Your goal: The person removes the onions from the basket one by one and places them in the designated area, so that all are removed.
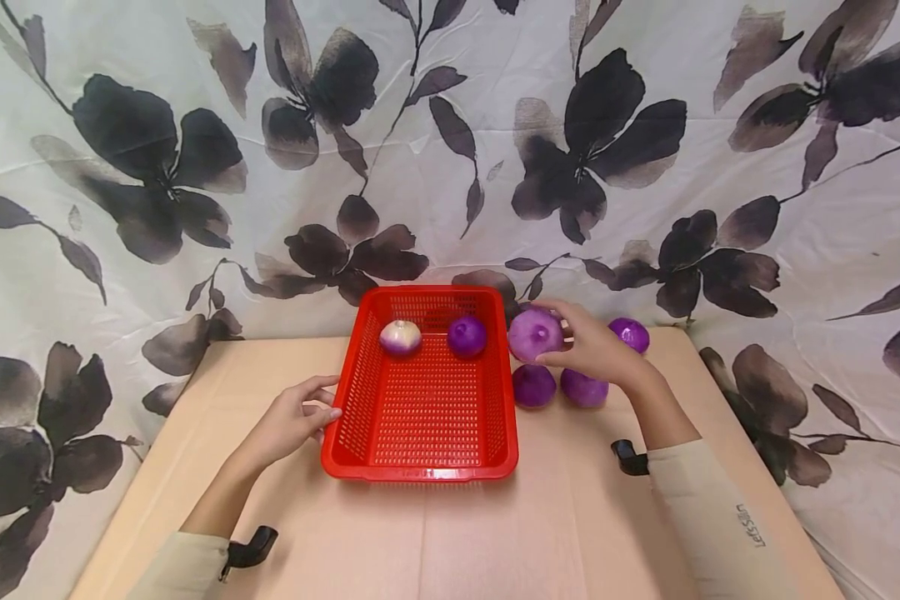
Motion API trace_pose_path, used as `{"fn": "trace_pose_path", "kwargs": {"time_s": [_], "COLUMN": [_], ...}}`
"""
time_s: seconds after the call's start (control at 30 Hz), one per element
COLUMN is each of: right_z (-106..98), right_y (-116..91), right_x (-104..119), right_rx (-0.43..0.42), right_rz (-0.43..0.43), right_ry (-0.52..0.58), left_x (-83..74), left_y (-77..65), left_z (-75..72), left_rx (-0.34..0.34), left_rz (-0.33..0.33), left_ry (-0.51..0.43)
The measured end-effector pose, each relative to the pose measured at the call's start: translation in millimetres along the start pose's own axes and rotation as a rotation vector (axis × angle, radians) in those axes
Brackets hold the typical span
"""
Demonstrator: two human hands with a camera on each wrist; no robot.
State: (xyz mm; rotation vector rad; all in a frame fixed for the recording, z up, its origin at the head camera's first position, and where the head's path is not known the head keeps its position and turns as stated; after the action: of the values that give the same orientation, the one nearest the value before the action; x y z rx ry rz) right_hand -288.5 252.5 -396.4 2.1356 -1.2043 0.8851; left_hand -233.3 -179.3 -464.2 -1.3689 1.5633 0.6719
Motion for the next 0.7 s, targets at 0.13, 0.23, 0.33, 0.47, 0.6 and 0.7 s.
{"fn": "trace_pose_path", "kwargs": {"time_s": [0.13, 0.23, 0.33, 0.47, 0.6, 0.7], "right_z": [-14, -25, -35, -43, -47, -49], "right_y": [-19, -34, -47, -63, -77, -86], "right_x": [-24, -42, -58, -78, -97, -111], "right_rx": [-0.057, -0.11, -0.158, -0.213, -0.262, -0.289], "right_rz": [0.064, 0.099, 0.125, 0.134, 0.134, 0.144], "right_ry": [-0.003, -0.015, -0.043, -0.101, -0.12, -0.118], "left_x": [0.5, 0.7, 1.0, 0.6, -0.4, -0.4], "left_y": [1.2, 2.2, 2.6, 2.0, 1.2, 1.4], "left_z": [1.0, 1.4, 1.1, 0.7, 0.8, 0.9], "left_rx": [0.005, 0.007, 0.003, 0.0, -0.002, -0.005], "left_rz": [-0.006, -0.006, -0.01, -0.017, -0.02, -0.02], "left_ry": [0.003, 0.007, 0.01, 0.004, -0.006, -0.004]}}
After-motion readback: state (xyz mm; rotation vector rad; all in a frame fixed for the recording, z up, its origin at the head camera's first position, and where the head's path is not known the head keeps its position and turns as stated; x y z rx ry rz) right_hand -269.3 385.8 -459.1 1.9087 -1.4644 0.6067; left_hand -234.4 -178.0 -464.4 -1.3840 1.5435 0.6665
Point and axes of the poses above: each hand's wrist, its own y-axis towards the middle knuckle, its own z-axis out of the palm, x = y × z, the point moved 7 cm from there along y, towards the middle knuckle, and after that the axes turned 5 degrees about -z, right-handed, at the moved point
